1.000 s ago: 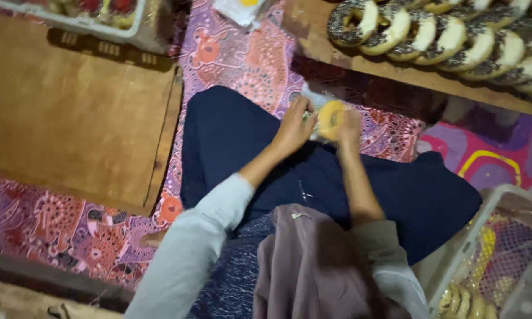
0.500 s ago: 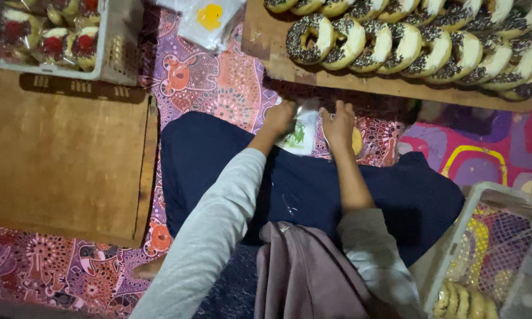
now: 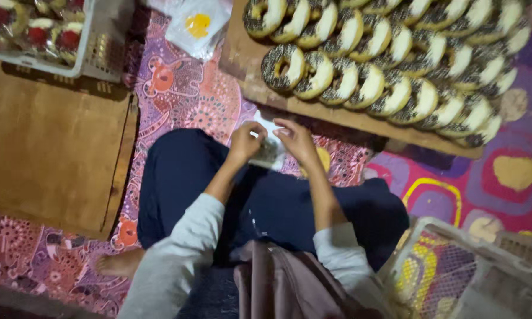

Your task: The person sits on the floor and repeatedly picks up donuts from a wooden board, places them into small clear plastic bags, and sets the packaged donuts aside. The person handles the donuts by hand and works continuously through the clip.

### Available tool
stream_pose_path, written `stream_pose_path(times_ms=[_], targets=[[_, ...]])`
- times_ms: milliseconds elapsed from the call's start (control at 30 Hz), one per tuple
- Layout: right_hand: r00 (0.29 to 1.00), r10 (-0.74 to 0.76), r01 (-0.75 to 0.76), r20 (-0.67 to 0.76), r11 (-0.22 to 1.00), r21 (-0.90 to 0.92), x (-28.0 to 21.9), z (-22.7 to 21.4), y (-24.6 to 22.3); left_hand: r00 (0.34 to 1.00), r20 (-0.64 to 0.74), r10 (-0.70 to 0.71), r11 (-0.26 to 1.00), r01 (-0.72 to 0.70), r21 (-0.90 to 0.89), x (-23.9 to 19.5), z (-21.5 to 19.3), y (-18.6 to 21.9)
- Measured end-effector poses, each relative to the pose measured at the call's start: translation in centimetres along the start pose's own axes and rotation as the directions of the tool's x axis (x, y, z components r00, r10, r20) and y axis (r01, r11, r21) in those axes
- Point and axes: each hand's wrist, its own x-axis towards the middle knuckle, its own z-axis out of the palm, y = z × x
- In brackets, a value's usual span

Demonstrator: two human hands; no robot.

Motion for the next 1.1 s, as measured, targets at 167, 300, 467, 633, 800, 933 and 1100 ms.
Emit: stream_pose_path(times_ms=[167,300,467,633,800,933,1100], targets=[[0.974,-0.228,0.222,-0.006,0.953,-0.207,-1.4,-0.7,-5.4,0.954,-0.189,0.234,0.960,-0.195,0.202,-0.4,-0.8,1.7],[0.851,-0.510,0.440,-0.126,0.822,-0.361,-8.7,0.5,-9.6,0.870,-0.386,0.305,0.945,-0.226,0.237,-4.3,-3.1,4.0],[0.906,-0.400,0.326,-0.137,0.867,-0.376,-9.2,1.2,-14.9,0.643,-0.036,0.765,0.643,-0.766,-0.004,-7.4,-3.6,10.8],[0.633,-0.764,0.562,0.125,0.343,-0.753,-6.1,2.2,-18.7,0.960,-0.172,0.221,0.328,-0.239,-0.914,-2.5,-4.8,12.5],[0.969,0.026,0.011,-0.247,0.989,0.145,-0.3,-3.6,-15.9,0.936,-0.042,0.350,0.024,-0.054,-0.998,9.7,-6.4,10.8],[0.899,-0.431,0.200,-0.075,0.556,-0.806,5.2,-7.1,-14.4,0.997,0.000,0.079,-0.123,0.010,-0.992,10.7,-8.6,11.9],[0.901,-0.421,0.108,-0.101,0.445,-0.889,6.4,-4.8,-13.5,0.991,0.124,0.052,-0.376,0.134,-0.917,9.5,-8.4,10.8]])
